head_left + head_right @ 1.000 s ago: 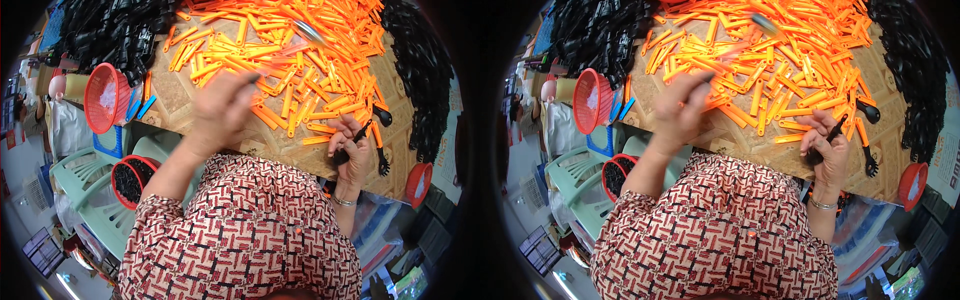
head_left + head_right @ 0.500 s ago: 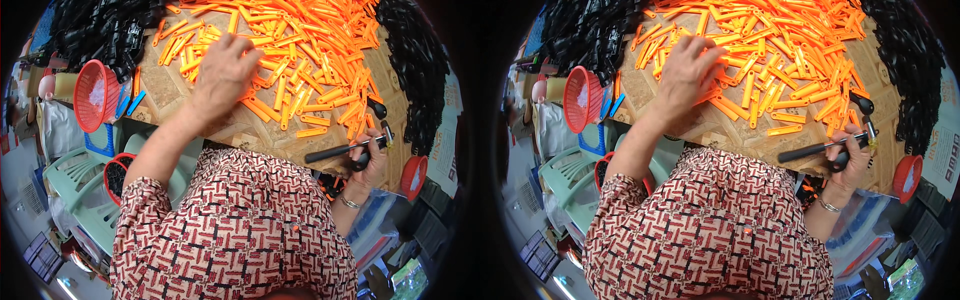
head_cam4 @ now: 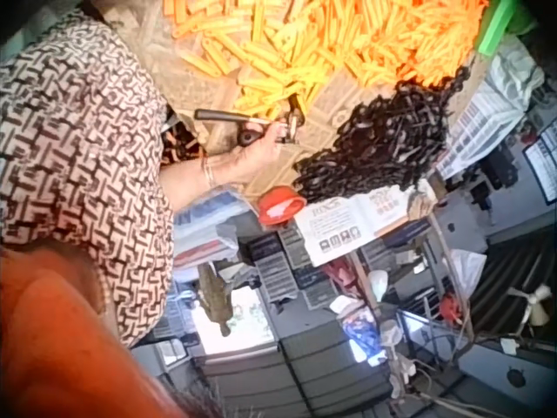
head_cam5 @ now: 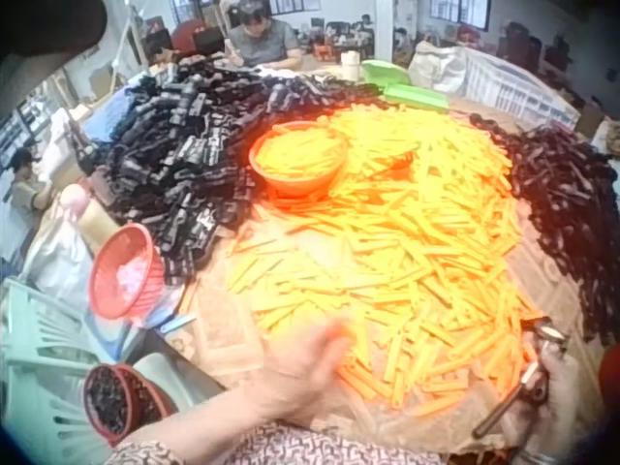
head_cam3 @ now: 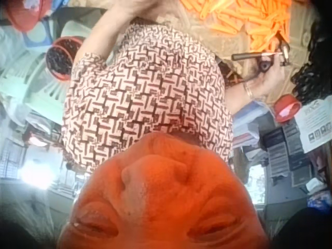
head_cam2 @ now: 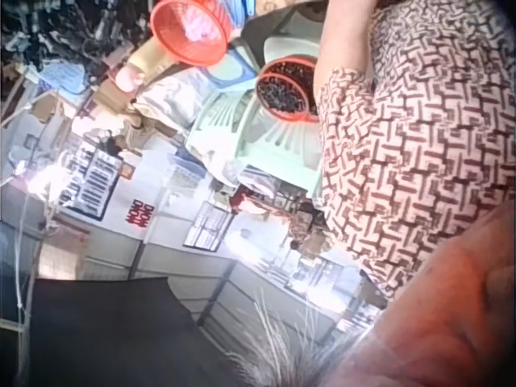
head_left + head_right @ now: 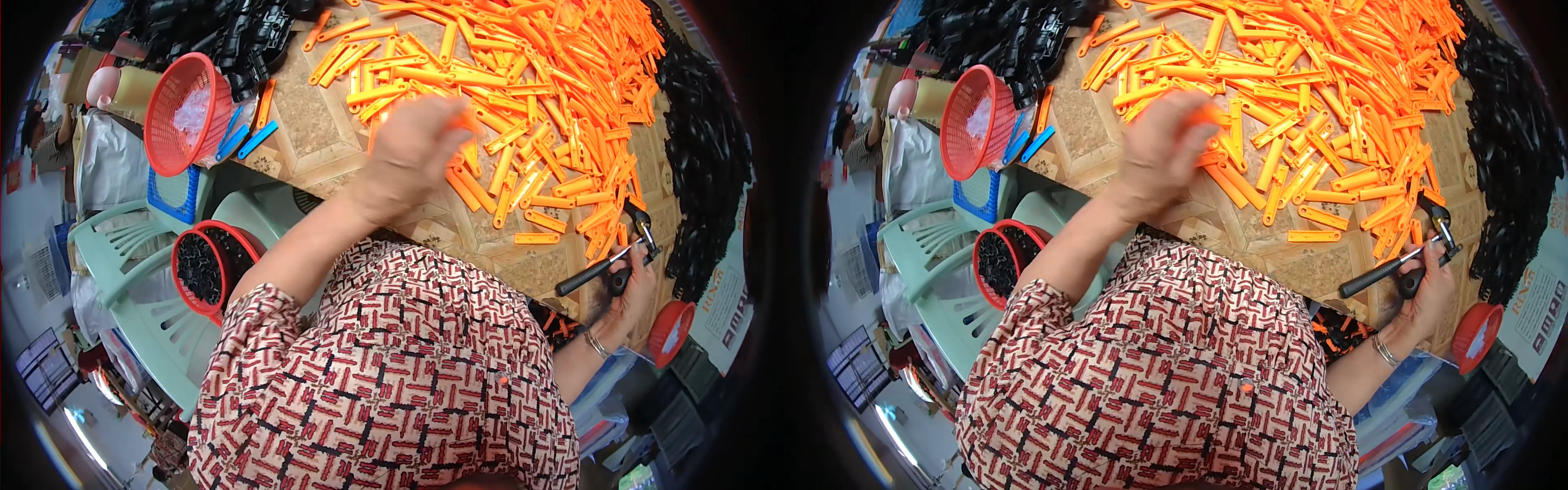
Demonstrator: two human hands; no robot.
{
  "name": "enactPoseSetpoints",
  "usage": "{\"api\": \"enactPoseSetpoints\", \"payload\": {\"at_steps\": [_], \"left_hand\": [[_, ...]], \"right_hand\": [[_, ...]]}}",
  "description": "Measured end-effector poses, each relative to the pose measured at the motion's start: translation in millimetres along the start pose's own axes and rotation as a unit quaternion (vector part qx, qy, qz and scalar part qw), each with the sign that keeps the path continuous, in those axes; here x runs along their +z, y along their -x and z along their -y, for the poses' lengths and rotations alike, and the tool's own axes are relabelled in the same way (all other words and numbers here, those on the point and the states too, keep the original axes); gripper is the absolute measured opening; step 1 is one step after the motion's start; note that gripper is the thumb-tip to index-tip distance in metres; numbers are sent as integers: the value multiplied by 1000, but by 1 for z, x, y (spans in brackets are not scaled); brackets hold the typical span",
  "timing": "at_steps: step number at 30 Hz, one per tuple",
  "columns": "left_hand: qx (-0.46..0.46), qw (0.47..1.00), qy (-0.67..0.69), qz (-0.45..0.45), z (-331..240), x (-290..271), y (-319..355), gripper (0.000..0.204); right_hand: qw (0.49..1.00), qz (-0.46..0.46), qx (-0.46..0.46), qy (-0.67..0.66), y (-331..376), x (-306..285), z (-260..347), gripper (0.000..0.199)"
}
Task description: The person assembles orange plastic handles with black plastic heads on a wooden table. They use a hammer to secure the components together and place the finished items into a pile. The process involves picking up parts, aligning them, and striking them with a hammer.
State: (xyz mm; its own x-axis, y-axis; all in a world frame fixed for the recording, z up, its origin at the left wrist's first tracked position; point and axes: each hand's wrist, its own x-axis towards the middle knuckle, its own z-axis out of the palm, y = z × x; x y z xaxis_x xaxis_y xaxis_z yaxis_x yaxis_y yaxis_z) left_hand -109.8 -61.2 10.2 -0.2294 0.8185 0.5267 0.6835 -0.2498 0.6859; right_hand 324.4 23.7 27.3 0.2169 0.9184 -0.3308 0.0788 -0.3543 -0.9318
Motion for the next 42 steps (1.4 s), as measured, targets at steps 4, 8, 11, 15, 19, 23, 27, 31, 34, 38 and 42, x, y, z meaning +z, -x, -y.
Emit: {"api": "enactPoseSetpoints", "payload": {"at_steps": [4,8,11,15,19,23,27,31,34,38,42], "left_hand": [[-193,979,-70,-7,43,-55,10,14],[-106,969,-216,51,51,-64,13,23],[-78,973,-213,41,57,-58,10,25],[-250,956,-133,73,48,-58,7,30],[-315,946,-29,68,41,-58,21,38],[-229,968,-29,98,29,-56,29,34],[-61,993,-71,76,45,-63,30,12],[65,966,-164,189,44,-78,15,40],[126,944,-216,215,45,-71,13,44],[131,955,-185,189,47,-68,10,29],[87,979,-180,37,52,-69,4,20]], "right_hand": [[1000,-3,6,4,-4,-4,-6,25],[1000,13,8,7,0,7,4,21],[999,25,6,35,-1,-2,7,24],[980,-69,-58,178,12,6,13,30],[972,-80,-101,195,13,0,5,30],[970,-48,-125,203,4,-11,-13,29],[970,-40,-118,209,10,3,-10,28],[965,-32,-114,235,12,6,-8,29],[963,-25,-116,241,14,9,-9,30],[962,-28,-122,241,18,11,-11,31],[963,-38,-124,236,20,7,-13,31]]}}
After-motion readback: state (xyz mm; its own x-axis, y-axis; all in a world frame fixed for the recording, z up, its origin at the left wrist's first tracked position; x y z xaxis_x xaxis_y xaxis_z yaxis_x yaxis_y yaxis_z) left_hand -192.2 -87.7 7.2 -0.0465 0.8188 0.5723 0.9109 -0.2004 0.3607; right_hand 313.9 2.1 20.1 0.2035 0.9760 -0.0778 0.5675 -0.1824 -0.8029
